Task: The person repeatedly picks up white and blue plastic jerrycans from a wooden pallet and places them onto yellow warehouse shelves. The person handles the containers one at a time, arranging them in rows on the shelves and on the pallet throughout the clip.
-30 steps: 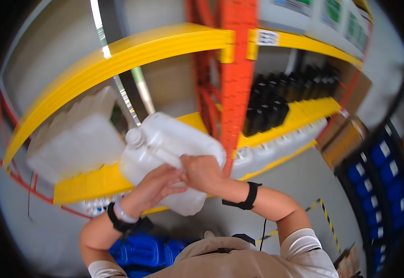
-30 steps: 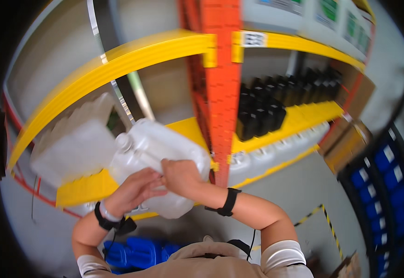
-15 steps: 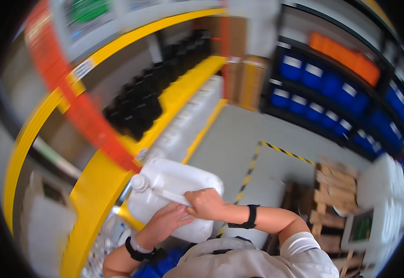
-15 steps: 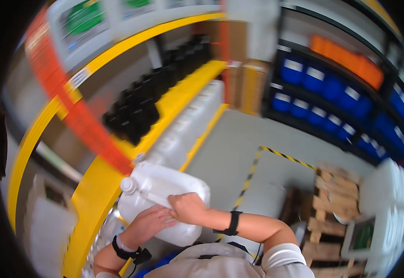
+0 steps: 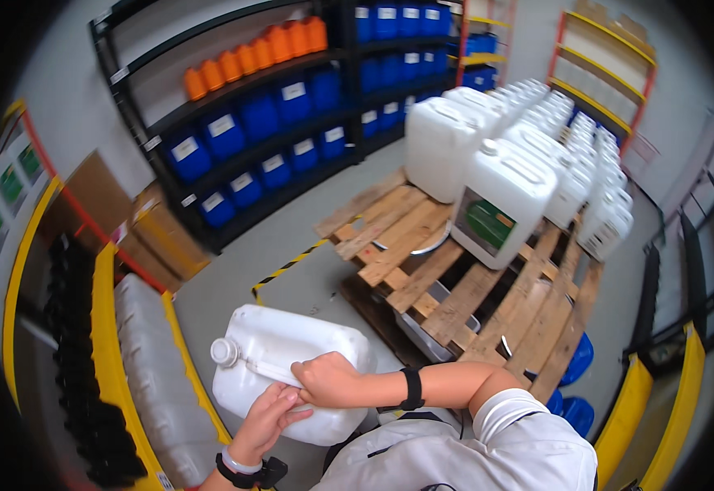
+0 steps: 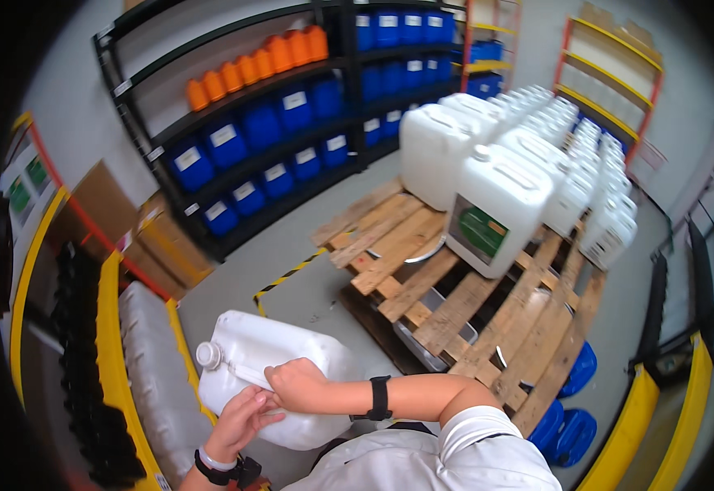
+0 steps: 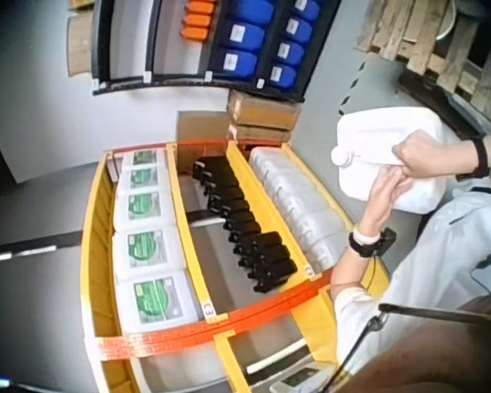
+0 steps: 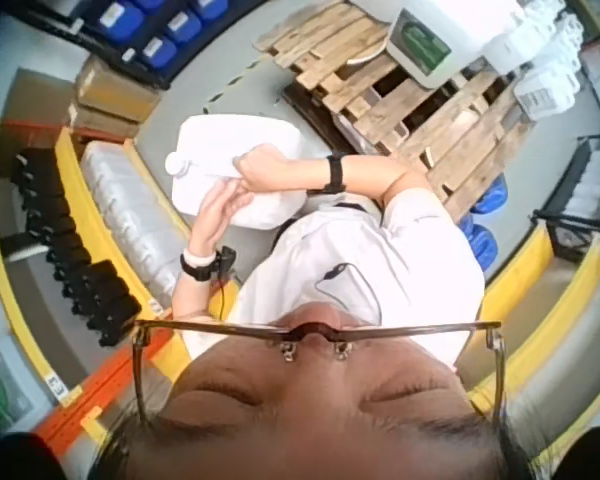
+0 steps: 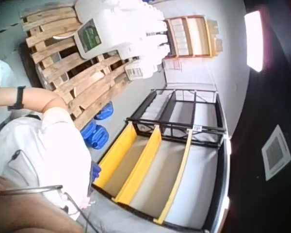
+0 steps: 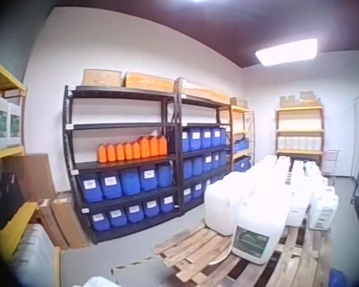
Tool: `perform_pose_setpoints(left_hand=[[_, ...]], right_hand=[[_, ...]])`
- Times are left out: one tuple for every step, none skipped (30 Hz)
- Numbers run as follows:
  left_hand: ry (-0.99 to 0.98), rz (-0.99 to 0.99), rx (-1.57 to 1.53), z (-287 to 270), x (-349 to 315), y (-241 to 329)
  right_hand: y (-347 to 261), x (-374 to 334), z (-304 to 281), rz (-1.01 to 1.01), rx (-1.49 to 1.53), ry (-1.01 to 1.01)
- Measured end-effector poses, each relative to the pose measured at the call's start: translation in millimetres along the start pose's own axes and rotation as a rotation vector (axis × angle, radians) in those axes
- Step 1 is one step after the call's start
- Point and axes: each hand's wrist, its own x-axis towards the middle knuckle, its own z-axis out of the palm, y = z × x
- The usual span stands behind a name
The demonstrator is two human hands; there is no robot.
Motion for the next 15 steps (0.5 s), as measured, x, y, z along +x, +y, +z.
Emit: perform_pose_setpoints(left_hand=[[-0.066, -0.029, 0.044, 7, 12, 9], [-0.13, -0.055, 0.083, 13, 22, 17], [-0.217, -0.06, 0.116, 22, 31, 26], [-0.3, -0.087, 0.155, 31, 44, 34], [-0.377, -0.11, 0.193, 37, 55, 40], [-0.453, -0.133, 0.231, 43, 64, 45], [-0.509, -0.161, 0.259, 51, 73, 52], [-0.569, -0.175, 0.277, 61, 78, 58], [-0.628, -0.19, 0.294, 73, 81, 64], [-0.693, -0.205, 0.307, 85, 85, 67], [-0.743, -0.219, 0.324, 97, 89, 68], [-0.796, -0.228, 0.336, 109, 95, 66], [-0.85, -0.241, 0.352, 122, 102, 62], [-0.891, -0.247, 0.373, 133, 107, 61], [-0.937, -0.257, 0.365, 147, 109, 59]], right_hand=[[5, -7, -9, 0.067, -0.026, 0.029], [8, -12, -17, 0.13, -0.053, 0.054], [9, -20, -28, 0.197, -0.08, 0.06], [12, -28, -39, 0.269, -0.104, 0.102], [13, -35, -46, 0.334, -0.126, 0.143], [13, -43, -52, 0.398, -0.148, 0.182], [11, -50, -61, 0.468, -0.183, 0.191], [11, -58, -67, 0.508, -0.221, 0.225], [9, -66, -73, 0.549, -0.258, 0.258], [8, -76, -78, 0.592, -0.302, 0.287], [9, -87, -81, 0.605, -0.364, 0.353], [7, -97, -88, 0.639, -0.403, 0.396], [5, -108, -94, 0.676, -0.439, 0.443], [4, -117, -99, 0.699, -0.469, 0.493], [5, -129, -102, 0.706, -0.506, 0.561]])
